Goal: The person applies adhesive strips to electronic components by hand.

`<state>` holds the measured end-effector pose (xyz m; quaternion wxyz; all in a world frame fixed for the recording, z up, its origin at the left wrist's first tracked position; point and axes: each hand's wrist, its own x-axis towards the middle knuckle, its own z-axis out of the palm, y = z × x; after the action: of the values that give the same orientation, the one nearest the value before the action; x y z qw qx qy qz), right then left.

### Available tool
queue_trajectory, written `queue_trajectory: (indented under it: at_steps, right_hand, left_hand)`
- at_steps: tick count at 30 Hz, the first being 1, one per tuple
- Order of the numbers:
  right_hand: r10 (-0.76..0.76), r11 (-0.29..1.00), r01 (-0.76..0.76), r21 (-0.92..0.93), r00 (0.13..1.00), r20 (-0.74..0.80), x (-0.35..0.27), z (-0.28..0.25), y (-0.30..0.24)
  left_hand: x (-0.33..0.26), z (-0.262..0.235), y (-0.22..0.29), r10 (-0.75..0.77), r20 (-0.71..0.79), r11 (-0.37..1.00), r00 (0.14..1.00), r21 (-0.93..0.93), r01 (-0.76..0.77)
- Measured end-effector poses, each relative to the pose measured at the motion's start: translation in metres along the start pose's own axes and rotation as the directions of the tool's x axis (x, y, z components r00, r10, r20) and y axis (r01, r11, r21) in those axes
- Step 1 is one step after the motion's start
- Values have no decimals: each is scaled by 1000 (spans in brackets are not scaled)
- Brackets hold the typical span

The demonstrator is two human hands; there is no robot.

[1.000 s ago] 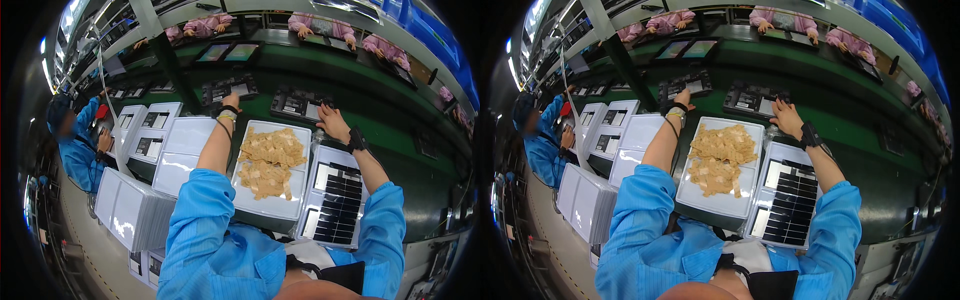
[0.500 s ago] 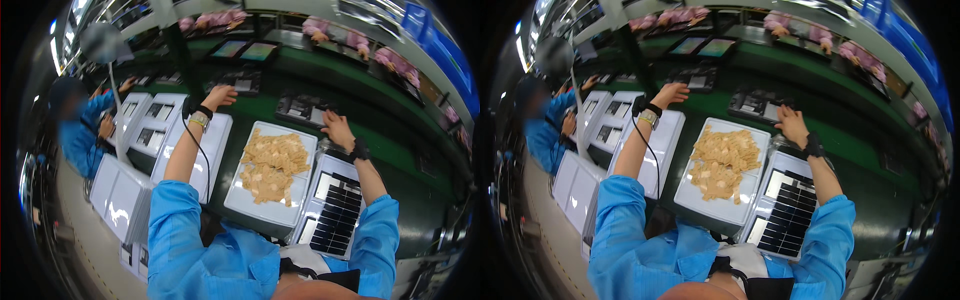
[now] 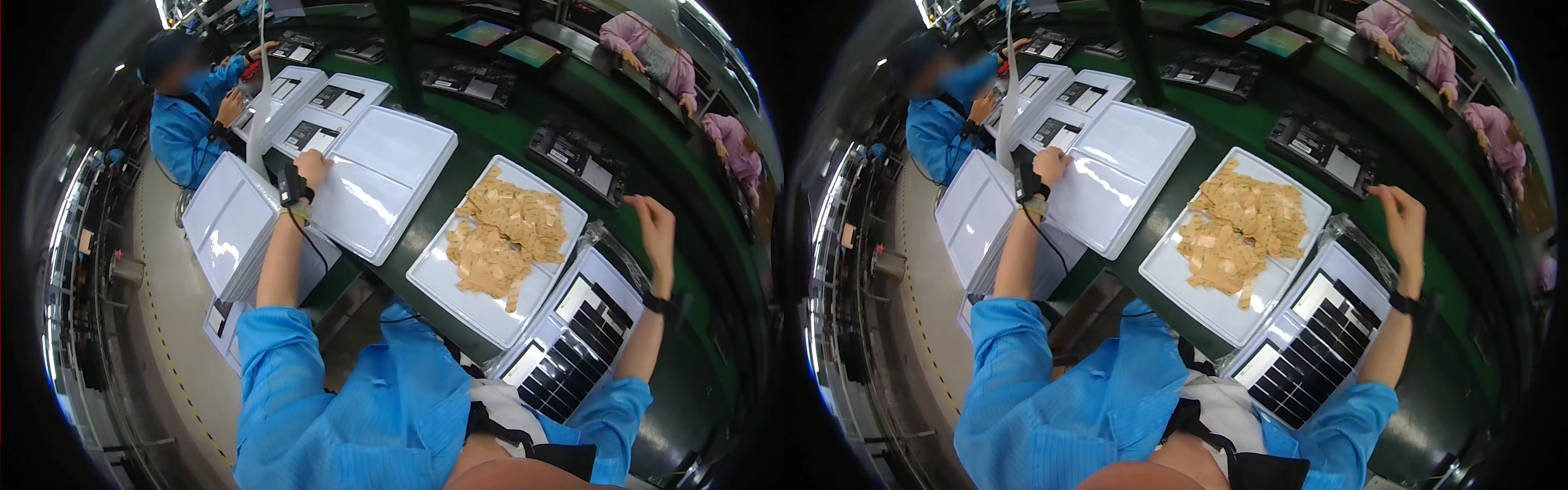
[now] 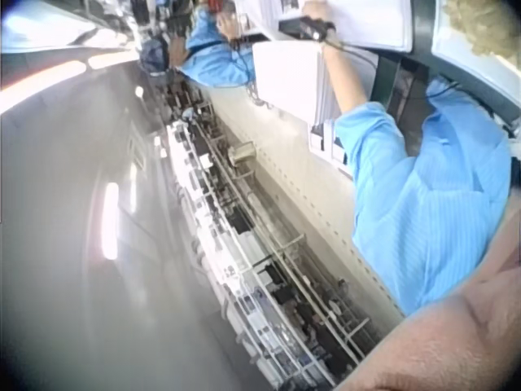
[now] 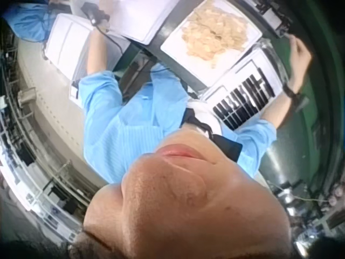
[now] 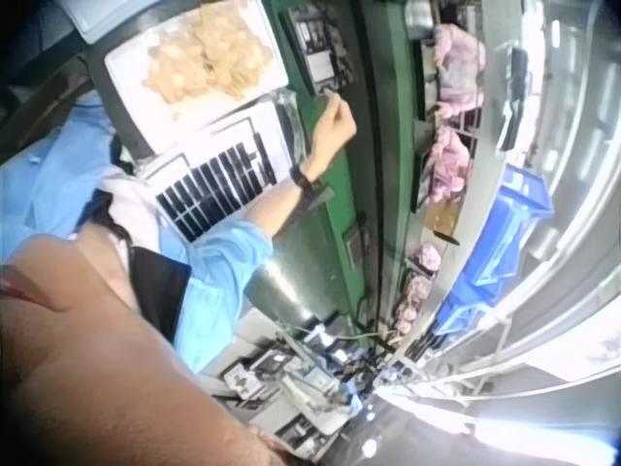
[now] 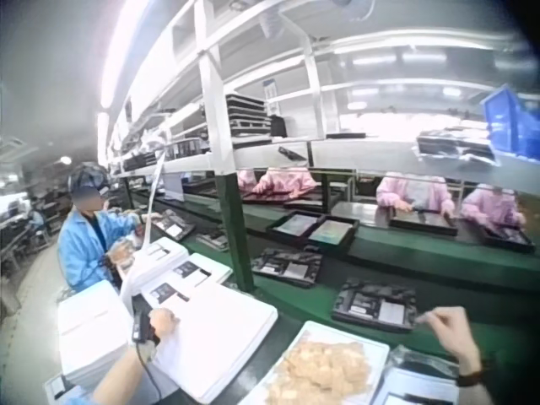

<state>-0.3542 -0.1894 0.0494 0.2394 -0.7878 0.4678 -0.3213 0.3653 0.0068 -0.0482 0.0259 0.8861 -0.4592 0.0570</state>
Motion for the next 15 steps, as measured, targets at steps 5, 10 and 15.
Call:
queue_trajectory:
  at_steps: [5,10,15]
  right_hand:
    - [-73,991,87,99,988,-134,-58,-81,-1]
    - [-52,989,79,129,979,-198,-85,-147,70]
    - [-53,994,73,82,975,-218,-93,-173,93]
  left_hand:
    - [-30,-60,44,19,-206,999,978,30,-14]
    - [-15,-125,-19,-175,-232,900,957,-432,60]
    - [-84,-203,-103,-293,-315,605,903,-792,-80]
